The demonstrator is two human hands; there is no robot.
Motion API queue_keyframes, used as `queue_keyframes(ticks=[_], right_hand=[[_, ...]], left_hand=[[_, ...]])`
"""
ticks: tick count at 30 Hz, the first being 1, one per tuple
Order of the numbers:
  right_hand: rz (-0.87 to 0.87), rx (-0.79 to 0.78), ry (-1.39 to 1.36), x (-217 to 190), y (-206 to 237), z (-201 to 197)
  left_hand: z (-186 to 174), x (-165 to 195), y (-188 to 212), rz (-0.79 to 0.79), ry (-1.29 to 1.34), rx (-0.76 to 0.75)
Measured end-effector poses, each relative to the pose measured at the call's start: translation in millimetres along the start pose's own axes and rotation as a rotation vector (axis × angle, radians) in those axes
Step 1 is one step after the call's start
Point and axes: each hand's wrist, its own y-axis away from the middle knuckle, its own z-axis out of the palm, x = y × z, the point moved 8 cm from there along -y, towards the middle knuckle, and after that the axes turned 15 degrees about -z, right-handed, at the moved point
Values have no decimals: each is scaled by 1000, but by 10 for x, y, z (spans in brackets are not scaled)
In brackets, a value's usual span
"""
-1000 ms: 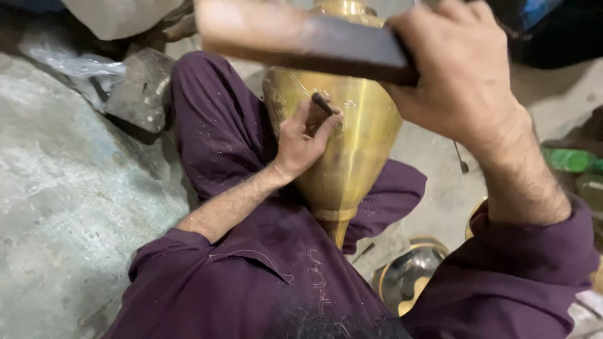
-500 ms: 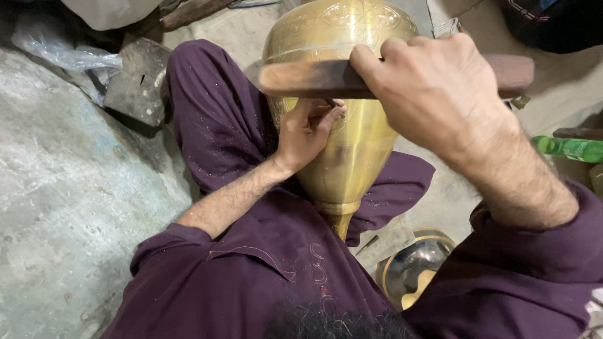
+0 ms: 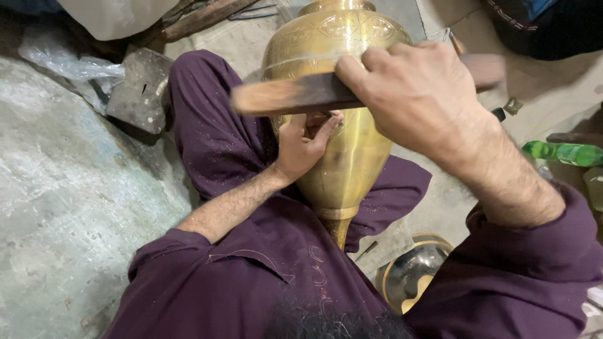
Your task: The person sits on the floor holding a large brass vase between their legs and engraves decorative patterns into its surface. They hold a small punch against the metal and repeatedly strike it with a wooden mallet, repositioning the punch to work across different areas of the design.
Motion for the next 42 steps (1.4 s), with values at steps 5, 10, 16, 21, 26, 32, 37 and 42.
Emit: queue_keyframes(ticks=[5, 10, 16, 21, 26, 32, 37, 42], right_hand=[[105, -113, -1, 34, 31, 113], [254, 167, -100, 303, 507, 229], [724, 655, -743, 414, 1464, 1410], [1103, 912, -1139, -167, 1953, 2330], [1465, 808, -1438, -626, 2026, 2801], [1540, 879, -1465, -742, 1874, 2824], [1542, 881, -1404, -689, 1806, 2747], [1531, 865, -1368, -702, 1770, 2744]], left_hand=[[-8, 45, -61, 107, 15, -43], [-395, -88, -338, -38, 431, -17], [-965, -133, -665, -191, 560, 46], [-1012, -145, -806, -303, 543, -11], [-1014, 19, -939, -166, 555, -31], [-1642, 432, -1037, 126, 448, 227], [-1858, 374, -1110, 43, 376, 196], [-1349, -77, -870, -208, 253, 9]])
